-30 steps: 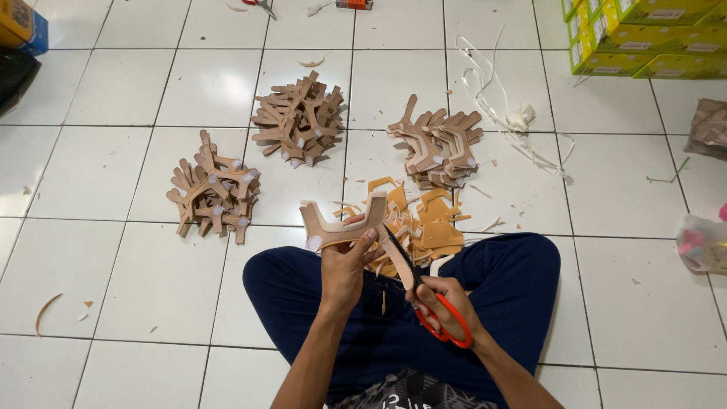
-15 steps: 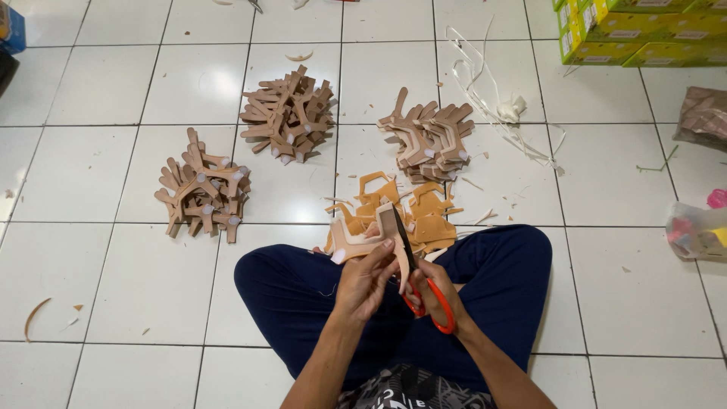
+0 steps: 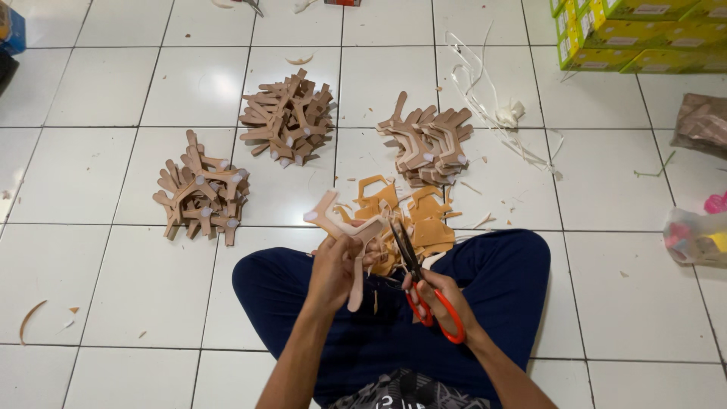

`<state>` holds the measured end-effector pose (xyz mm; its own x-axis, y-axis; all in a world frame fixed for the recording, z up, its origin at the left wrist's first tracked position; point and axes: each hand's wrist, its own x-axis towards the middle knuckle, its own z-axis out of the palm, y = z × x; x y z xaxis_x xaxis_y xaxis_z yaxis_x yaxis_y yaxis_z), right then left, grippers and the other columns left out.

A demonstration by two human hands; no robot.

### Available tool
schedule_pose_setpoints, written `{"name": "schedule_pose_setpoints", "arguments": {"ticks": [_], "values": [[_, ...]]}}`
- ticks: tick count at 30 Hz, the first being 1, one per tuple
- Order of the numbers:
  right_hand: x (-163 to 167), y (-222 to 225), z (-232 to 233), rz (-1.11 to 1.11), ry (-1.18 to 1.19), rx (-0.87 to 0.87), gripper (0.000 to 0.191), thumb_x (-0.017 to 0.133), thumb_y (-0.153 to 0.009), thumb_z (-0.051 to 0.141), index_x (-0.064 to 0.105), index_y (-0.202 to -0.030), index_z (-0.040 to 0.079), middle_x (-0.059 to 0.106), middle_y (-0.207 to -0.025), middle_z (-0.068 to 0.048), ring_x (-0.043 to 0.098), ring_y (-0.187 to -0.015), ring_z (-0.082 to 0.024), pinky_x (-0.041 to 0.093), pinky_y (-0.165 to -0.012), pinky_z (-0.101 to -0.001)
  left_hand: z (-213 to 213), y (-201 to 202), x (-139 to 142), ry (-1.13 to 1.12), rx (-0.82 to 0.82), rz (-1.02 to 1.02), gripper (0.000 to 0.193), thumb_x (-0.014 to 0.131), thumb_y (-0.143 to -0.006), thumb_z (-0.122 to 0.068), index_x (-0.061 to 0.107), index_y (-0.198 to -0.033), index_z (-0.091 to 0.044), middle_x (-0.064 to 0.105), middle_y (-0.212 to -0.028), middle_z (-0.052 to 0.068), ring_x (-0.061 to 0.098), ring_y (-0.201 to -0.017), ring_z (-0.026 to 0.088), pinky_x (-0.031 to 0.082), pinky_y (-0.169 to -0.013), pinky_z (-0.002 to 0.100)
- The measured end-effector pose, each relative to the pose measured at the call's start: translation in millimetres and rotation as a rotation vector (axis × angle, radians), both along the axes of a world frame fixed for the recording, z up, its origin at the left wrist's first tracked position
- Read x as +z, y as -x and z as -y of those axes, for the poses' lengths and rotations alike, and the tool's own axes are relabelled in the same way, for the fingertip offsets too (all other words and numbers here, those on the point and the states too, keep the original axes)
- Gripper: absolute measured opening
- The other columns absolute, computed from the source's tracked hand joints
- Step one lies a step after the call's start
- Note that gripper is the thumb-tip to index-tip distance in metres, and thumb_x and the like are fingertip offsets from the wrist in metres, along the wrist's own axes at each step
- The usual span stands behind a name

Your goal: The person sits on the floor and uses scissors to trim the edges of small, pre-shaped leather pieces. They handle each piece individually, cutting away excess material and placing the finished pieces into a pile.

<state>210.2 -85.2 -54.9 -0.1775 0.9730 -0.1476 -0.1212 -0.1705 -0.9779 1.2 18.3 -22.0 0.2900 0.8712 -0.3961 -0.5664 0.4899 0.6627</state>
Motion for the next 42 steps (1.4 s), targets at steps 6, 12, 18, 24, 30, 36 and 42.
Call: {"name": "schedule_pose_setpoints", "arguments": {"ticks": [6, 12, 18, 24, 30, 36, 42], "values": [[9, -2, 1, 0.054, -0.031, 0.045, 0.061, 0.055, -0.097, 0.061, 0.067, -0.096, 0.001, 0.05, -0.058, 0.004, 0.049, -0.044, -0.003, 0.043, -0.043, -0.0192, 2, 8, 13, -0.183, -0.178, -0.25, 0.029, 0.046, -0.098, -0.003, 0.056, -0.123, 0.008, 0.07, -0.096, 0.02, 0.072, -0.083, 0.021, 0.06, -0.07, 0.029], [-2, -3, 9, -0.064, 0.045, 0.028, 0.057, 0.058, -0.098, 0.055, 0.065, -0.087, 0.0, 0.048, -0.053, 0.004, 0.043, -0.036, -0.003, 0.038, -0.034, -0.018, 2, 11, 30, -0.201, -0.253, -0.346, 0.027, 0.052, -0.1, -0.007, 0.058, -0.121, 0.009, 0.073, -0.093, 0.016, 0.075, -0.083, 0.021, 0.062, -0.07, 0.029], [2, -11, 6, 0.101, 0.021, -0.009, 0.054, 0.059, -0.096, 0.054, 0.068, -0.096, 0.001, 0.05, -0.056, 0.003, 0.048, -0.043, -0.004, 0.042, -0.039, -0.0196, -32, 32, 55, -0.499, -0.494, -1.127, 0.038, 0.07, -0.09, -0.026, 0.071, -0.122, -0.006, 0.076, -0.08, 0.011, 0.07, -0.067, 0.022, 0.057, -0.061, 0.036], [20, -10, 5, 0.215, -0.025, 0.155, 0.063, 0.06, -0.092, 0.061, 0.072, -0.106, 0.001, 0.062, -0.066, 0.001, 0.059, -0.049, -0.006, 0.05, -0.045, -0.0212, -42, 34, 73, -0.646, -0.719, -1.097, 0.051, 0.078, -0.081, -0.032, 0.069, -0.121, -0.003, 0.079, -0.081, 0.014, 0.074, -0.063, 0.018, 0.058, -0.058, 0.031], [27, -5, 8, 0.287, -0.022, 0.168, 0.07, 0.058, -0.087, 0.069, 0.075, -0.101, 0.002, 0.059, -0.057, 0.001, 0.056, -0.041, -0.006, 0.046, -0.037, -0.021, -37, 32, 81, -0.685, -0.741, -1.021, 0.054, 0.08, -0.08, -0.035, 0.069, -0.12, -0.001, 0.079, -0.079, 0.014, 0.075, -0.064, 0.018, 0.059, -0.06, 0.031], [26, -8, 13, 0.3, -0.03, 0.157, 0.064, 0.059, -0.088, 0.066, 0.073, -0.085, 0.004, 0.058, -0.053, 0.003, 0.05, -0.036, -0.004, 0.038, -0.032, -0.0194, -32, 30, 84, -0.638, -0.754, -0.992, 0.049, 0.08, -0.08, -0.031, 0.071, -0.119, -0.003, 0.079, -0.076, 0.012, 0.073, -0.061, 0.016, 0.059, -0.059, 0.03], [20, -8, 19, 0.239, -0.068, 0.138, 0.058, 0.063, -0.091, 0.059, 0.064, -0.069, 0.006, 0.049, -0.044, 0.004, 0.046, -0.031, -0.003, 0.036, -0.028, -0.0181, -29, 30, 81, -0.63, -0.766, -0.915, 0.047, 0.08, -0.08, -0.029, 0.071, -0.119, -0.004, 0.079, -0.075, 0.01, 0.073, -0.063, 0.014, 0.059, -0.061, 0.027]]}}
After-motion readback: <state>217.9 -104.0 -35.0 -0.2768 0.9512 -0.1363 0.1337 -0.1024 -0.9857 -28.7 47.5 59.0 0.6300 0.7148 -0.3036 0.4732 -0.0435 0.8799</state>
